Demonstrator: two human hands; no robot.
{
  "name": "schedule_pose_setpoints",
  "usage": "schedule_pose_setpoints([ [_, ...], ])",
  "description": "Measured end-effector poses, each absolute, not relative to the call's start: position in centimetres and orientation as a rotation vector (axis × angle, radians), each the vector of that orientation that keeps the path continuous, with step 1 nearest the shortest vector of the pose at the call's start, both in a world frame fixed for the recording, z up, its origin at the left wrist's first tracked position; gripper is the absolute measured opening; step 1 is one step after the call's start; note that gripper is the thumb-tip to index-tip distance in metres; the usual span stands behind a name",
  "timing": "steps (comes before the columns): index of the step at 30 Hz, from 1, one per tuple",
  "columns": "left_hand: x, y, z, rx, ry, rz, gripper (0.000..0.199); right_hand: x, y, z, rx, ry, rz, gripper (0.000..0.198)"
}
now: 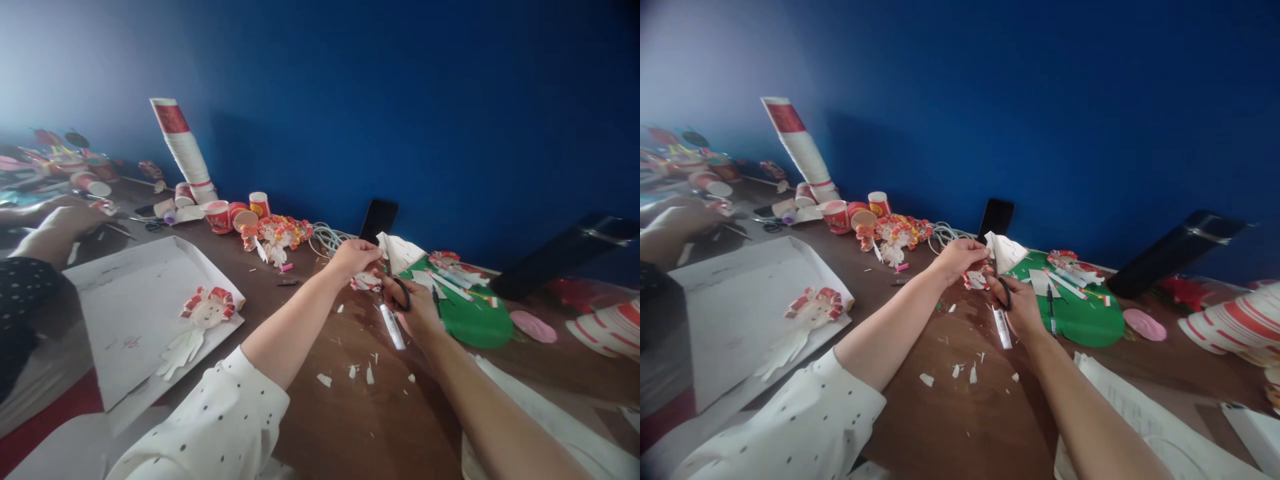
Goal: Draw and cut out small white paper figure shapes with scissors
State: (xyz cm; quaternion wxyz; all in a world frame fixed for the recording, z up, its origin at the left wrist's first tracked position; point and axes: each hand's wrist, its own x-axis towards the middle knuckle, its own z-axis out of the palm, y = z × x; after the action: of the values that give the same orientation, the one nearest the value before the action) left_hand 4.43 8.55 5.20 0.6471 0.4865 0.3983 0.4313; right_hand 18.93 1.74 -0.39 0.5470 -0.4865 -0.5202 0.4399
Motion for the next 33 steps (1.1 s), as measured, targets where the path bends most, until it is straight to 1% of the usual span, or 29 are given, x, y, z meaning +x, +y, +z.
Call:
schedule_pose_setpoints([
  [14,4.48,8.75,4.97,1.091,0.887,1.002,0.01,18.93,1.64,-0.2,-1.186,-1.211,1.072,0.034],
  [18,4.49,8.75,5.02,1.077,0.896,1.009,0.011,18.84,1.57,-0.19,-1.188,-1.148,1.128,0.028],
  [24,4.51,8.83,4.85,1.111,0.901,1.011,0.011,18.78,1.48,-0.08,-1.188,-1.138,1.137,0.025],
  [27,4.53,8.89,4.82,1.1,0.91,1.015,0.01,18.71,1.51,0.0,-1.194,-1.142,1.139,0.027],
  [33,4.35,9.17,4.95,1.103,0.935,1.113,0.01,18.55,1.52,0.06,-1.224,-1.209,1.115,0.038],
])
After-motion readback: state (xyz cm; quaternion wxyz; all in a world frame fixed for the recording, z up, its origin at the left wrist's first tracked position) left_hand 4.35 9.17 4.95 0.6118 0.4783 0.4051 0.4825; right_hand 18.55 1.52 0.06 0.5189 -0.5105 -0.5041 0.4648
